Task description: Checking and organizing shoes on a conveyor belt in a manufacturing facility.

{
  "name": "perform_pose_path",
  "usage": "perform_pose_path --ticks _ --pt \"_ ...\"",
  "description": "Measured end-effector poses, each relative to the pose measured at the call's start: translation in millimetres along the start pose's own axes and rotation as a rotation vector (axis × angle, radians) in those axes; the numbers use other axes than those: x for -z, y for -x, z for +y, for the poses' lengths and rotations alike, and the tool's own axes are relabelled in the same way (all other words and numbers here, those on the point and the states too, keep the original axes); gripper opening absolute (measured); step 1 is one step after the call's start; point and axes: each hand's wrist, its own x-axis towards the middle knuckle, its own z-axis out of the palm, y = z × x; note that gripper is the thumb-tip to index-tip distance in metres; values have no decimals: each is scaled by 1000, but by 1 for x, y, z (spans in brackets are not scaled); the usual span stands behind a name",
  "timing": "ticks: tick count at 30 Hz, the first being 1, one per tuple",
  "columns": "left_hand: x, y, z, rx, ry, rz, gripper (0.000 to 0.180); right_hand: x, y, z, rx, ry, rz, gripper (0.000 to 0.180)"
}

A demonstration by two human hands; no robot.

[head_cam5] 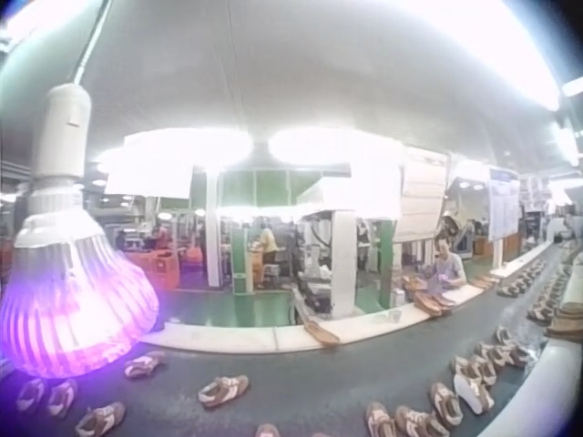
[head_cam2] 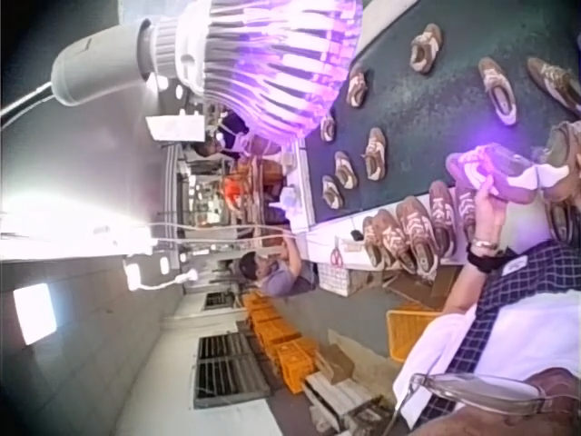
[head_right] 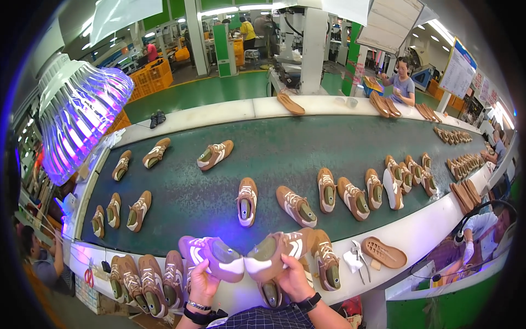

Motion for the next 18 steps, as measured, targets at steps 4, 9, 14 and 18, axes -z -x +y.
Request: perform_pose_path --ticks 4,9,14,18 --pt "17 -39 11 46 71 -112 44 22 0 1 -190 -69 17 45" --pt "84 -145 70 -19 44 -193 48 34 -29 -2 -372 -149 -56 47" --pt "135 -135 84 -217 -277 348 43 -34 -190 -51 -158 -65 -307 53" --pt "59 -32 64 -353 -720 305 38 -20 -330 -53 350 261 109 56"
